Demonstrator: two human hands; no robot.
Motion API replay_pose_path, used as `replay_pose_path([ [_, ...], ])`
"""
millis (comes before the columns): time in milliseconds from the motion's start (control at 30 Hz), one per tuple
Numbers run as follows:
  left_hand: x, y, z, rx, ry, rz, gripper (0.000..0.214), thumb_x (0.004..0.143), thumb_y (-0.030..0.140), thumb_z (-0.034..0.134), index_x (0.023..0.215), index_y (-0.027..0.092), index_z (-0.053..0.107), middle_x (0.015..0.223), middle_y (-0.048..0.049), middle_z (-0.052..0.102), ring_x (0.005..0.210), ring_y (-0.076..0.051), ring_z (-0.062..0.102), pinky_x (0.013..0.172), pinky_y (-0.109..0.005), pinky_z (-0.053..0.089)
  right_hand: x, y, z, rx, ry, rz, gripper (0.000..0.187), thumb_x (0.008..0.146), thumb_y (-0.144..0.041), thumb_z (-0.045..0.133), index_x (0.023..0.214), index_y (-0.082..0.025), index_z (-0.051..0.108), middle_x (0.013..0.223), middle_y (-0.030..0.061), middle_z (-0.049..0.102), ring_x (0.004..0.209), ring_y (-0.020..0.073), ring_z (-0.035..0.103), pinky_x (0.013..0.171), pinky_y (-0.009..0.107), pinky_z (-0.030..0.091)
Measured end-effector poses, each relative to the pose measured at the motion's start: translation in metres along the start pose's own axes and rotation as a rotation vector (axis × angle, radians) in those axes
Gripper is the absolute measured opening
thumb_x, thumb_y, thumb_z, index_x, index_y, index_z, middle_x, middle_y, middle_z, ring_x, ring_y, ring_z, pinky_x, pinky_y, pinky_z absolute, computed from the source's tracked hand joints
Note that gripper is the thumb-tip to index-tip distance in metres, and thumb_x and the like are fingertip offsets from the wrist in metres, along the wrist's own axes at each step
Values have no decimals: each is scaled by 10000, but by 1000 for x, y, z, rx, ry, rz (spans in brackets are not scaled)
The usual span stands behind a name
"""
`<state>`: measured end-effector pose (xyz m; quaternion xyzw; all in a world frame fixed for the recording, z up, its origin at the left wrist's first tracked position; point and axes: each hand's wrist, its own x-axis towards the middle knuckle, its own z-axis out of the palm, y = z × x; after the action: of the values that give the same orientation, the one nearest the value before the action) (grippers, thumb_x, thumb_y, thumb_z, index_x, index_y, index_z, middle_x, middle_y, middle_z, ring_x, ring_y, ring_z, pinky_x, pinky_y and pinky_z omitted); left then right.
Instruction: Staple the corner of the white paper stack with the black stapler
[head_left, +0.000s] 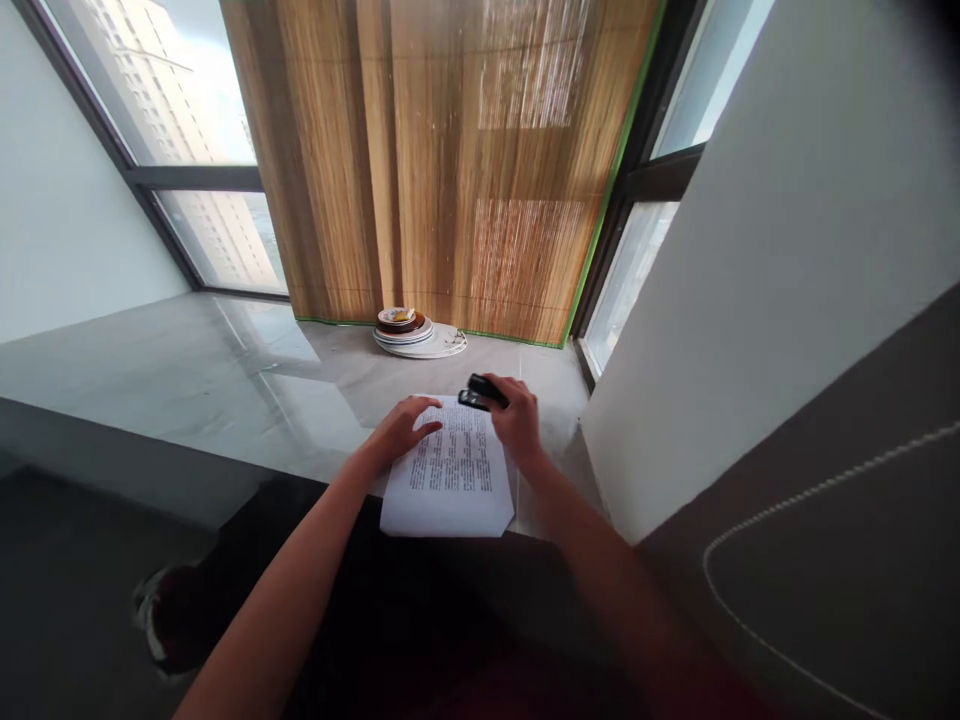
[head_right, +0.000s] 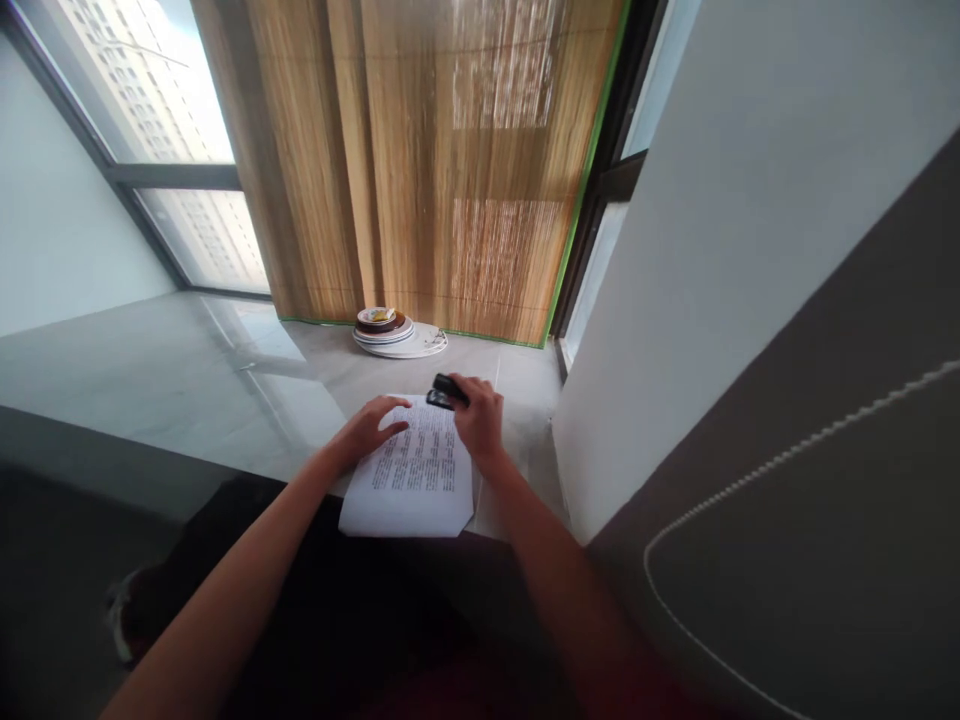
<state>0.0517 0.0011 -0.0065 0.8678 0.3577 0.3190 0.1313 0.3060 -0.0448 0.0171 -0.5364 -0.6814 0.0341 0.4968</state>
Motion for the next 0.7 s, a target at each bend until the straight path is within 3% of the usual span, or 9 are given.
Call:
replay_pose_path([
  [100, -3, 2, 4, 79, -179, 34, 433, 933, 379, 666, 1348, 258, 661, 1441, -100, 634, 1361, -305, 558, 1168, -469, 396, 2, 21, -16, -193, 125, 176, 306, 913, -200, 661, 1191, -285, 758, 1060, 96, 735, 1051, 300, 615, 948, 429, 434],
  [200, -5, 4, 4, 125, -234, 47, 333, 936, 404, 663, 1226, 251, 726, 1469, -104, 612, 1379, -326, 540, 1174, -485, 384, 2, 41, -25, -314, 140, 262, 220, 837, -235, 734, 1030, -316, 804, 889, 72, 740, 976, 292, 652, 899, 411, 463],
  [300, -5, 8, 6, 101, -198, 91, 235, 913, 388, 692, 1076, 225, 738, 1416, -111, 642, 1361, -320, 551, 1179, -476, 382, 2, 50, -27, -339, 53, 335, 258, 769, -244, 777, 1008, -334, 815, 847, 55, 751, 936, 294, 689, 870, 411, 497],
  [367, -5, 13, 8, 79, -186, 106, 246, 909, 393, 698, 1076, 215, 724, 1418, -119, 636, 1368, -316, 543, 1187, -467, 372, 3, 49, -27, -312, -35, 374, 319, 752, -241, 787, 1057, -330, 813, 892, 59, 769, 958, 308, 704, 878, 429, 516],
  [467, -3, 22, 14, 98, -219, 100, 411, 923, 450, 682, 1272, 233, 684, 1492, -126, 578, 1398, -329, 510, 1199, -476, 341, 6, 44, -25, -207, -160, 355, 344, 752, -253, 800, 1086, -331, 806, 915, 28, 784, 987, 297, 721, 905, 422, 539],
  [567, -3, 28, 17, 159, -273, 71, 545, 952, 486, 632, 1470, 323, 579, 1584, -107, 489, 1430, -361, 466, 1202, -525, 298, 8, 41, -25, -126, -206, 342, 381, 742, -213, 804, 1113, -301, 803, 948, 16, 794, 1005, 280, 733, 940, 408, 548],
  [700, -4, 30, 19, 219, -327, 53, 571, 971, 500, 586, 1530, 435, 493, 1672, -59, 370, 1465, -402, 398, 1203, -611, 218, 9, 39, -24, -3, -296, 329, 426, 718, -174, 809, 1136, -261, 800, 981, 8, 798, 994, 270, 745, 965, 407, 566],
])
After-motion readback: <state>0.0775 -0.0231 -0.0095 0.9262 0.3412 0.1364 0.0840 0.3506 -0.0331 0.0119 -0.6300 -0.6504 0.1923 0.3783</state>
